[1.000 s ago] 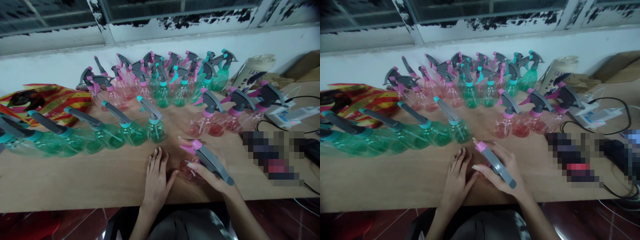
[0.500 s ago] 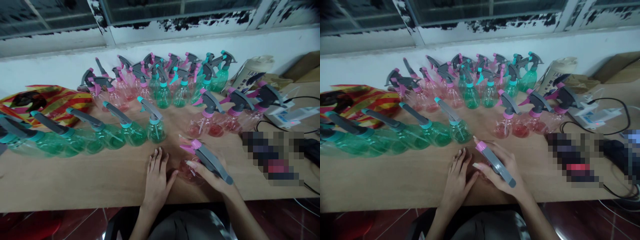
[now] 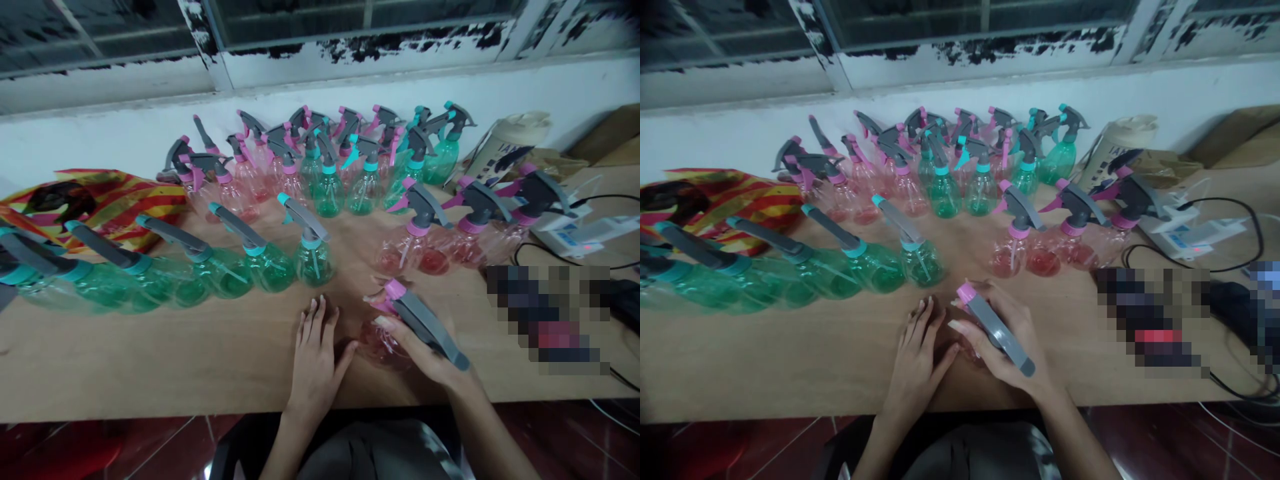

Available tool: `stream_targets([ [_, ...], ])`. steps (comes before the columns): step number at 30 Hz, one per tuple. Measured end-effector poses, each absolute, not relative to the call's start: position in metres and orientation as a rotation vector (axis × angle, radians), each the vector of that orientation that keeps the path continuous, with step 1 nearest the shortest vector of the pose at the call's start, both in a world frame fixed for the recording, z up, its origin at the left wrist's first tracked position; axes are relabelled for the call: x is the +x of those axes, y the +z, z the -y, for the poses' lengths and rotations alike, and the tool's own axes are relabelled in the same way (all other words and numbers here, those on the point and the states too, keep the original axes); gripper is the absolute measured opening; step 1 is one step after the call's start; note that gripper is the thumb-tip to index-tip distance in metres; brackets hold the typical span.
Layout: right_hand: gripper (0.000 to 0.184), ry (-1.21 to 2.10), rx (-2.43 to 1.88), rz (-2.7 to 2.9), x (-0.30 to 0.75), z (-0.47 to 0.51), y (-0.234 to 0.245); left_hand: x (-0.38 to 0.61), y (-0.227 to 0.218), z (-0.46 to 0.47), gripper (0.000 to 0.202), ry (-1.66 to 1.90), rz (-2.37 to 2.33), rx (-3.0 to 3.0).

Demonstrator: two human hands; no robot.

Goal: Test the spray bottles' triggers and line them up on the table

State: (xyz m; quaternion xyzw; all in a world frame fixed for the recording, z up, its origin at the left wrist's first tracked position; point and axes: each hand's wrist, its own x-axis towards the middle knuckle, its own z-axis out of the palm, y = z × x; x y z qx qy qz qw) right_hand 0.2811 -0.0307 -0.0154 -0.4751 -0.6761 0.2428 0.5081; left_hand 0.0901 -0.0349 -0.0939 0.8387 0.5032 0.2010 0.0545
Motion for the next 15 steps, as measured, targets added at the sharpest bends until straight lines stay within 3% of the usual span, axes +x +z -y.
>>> stream_targets([
  [4,0.012,0.611,-1.153,1.652,0.2830,0.0311,-0.0170,0.0904,-0.0938,0.0348,0.050,0.605,-1.535,2.560],
  [15,0.034,0.528,-1.119,1.717,0.2840,0.0302,-0.0118,0.0902,-0.0952,0.0350,0.050,0.627,-1.535,2.547],
])
